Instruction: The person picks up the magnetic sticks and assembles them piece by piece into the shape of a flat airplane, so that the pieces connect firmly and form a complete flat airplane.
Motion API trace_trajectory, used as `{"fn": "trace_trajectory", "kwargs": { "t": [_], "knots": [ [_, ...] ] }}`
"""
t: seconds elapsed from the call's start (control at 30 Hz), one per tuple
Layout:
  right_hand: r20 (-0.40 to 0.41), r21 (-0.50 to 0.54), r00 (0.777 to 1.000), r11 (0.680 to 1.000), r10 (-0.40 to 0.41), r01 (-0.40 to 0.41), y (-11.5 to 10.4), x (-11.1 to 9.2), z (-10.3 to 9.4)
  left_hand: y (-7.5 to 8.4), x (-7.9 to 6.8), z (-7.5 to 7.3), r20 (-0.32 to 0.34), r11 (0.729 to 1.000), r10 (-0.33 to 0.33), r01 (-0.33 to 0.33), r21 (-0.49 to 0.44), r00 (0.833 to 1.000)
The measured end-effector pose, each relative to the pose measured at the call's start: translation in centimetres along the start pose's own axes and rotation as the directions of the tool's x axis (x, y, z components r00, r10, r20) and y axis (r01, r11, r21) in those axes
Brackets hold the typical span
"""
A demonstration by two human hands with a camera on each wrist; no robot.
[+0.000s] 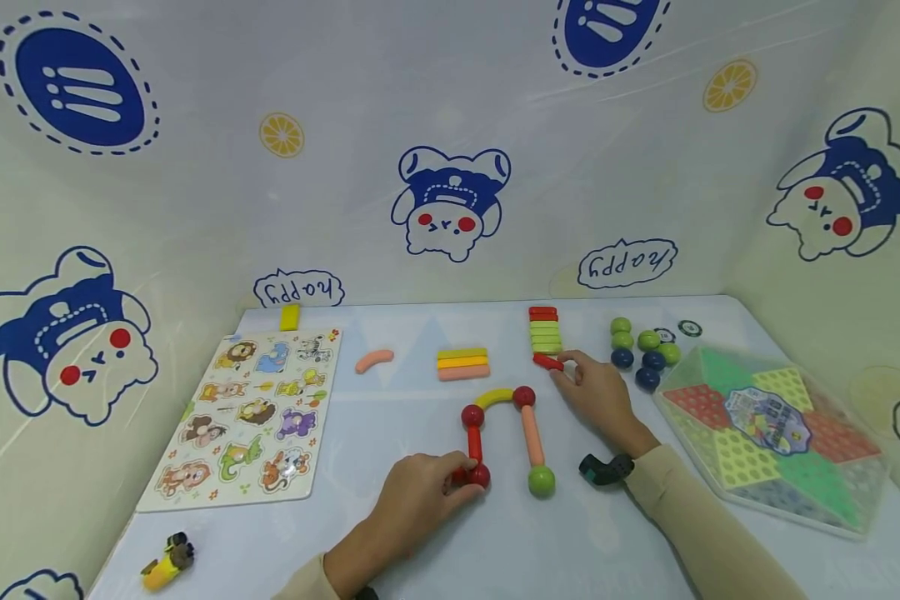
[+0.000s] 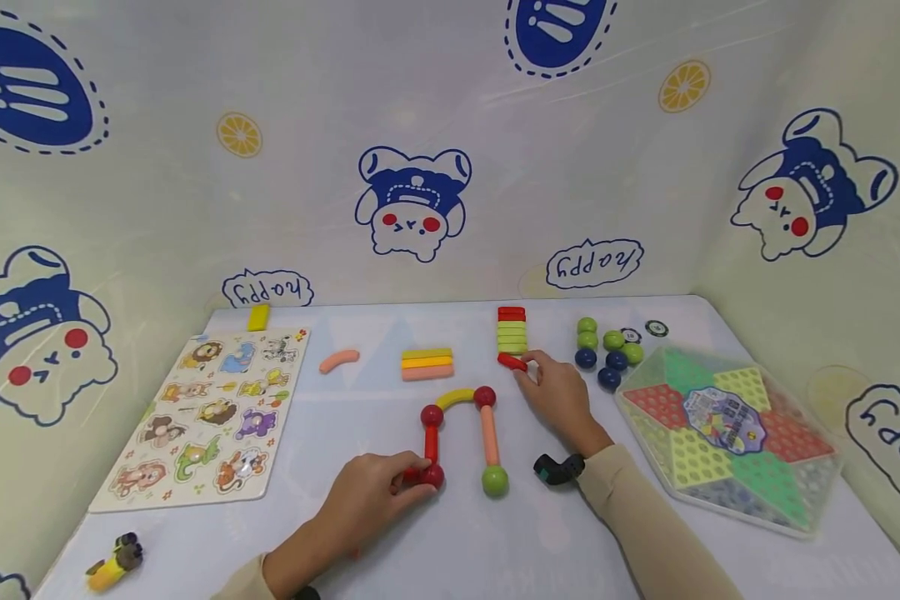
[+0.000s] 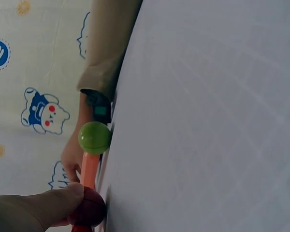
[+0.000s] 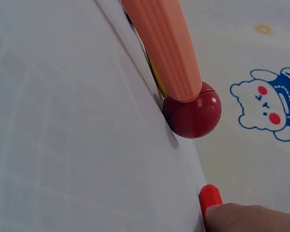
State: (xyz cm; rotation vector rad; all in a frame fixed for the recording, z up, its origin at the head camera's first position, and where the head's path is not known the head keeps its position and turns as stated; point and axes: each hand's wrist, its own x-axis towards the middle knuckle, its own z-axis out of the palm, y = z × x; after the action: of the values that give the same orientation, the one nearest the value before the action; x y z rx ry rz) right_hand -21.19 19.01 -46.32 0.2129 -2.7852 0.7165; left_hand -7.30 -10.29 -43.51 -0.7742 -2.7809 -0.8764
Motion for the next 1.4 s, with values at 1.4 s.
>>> {"fn": "trace_trajectory", "kwargs": {
  "t": [1.4],
  "knots": [
    [0.103, 0.317, 0.914, 0.884, -0.393, 0.344, -5.9, -12.4, -1.5, 0.0, -0.1, 0.1, -0.039, 0.999, 0.037, -0.037, 0.010, 0.999]
  ]
}}
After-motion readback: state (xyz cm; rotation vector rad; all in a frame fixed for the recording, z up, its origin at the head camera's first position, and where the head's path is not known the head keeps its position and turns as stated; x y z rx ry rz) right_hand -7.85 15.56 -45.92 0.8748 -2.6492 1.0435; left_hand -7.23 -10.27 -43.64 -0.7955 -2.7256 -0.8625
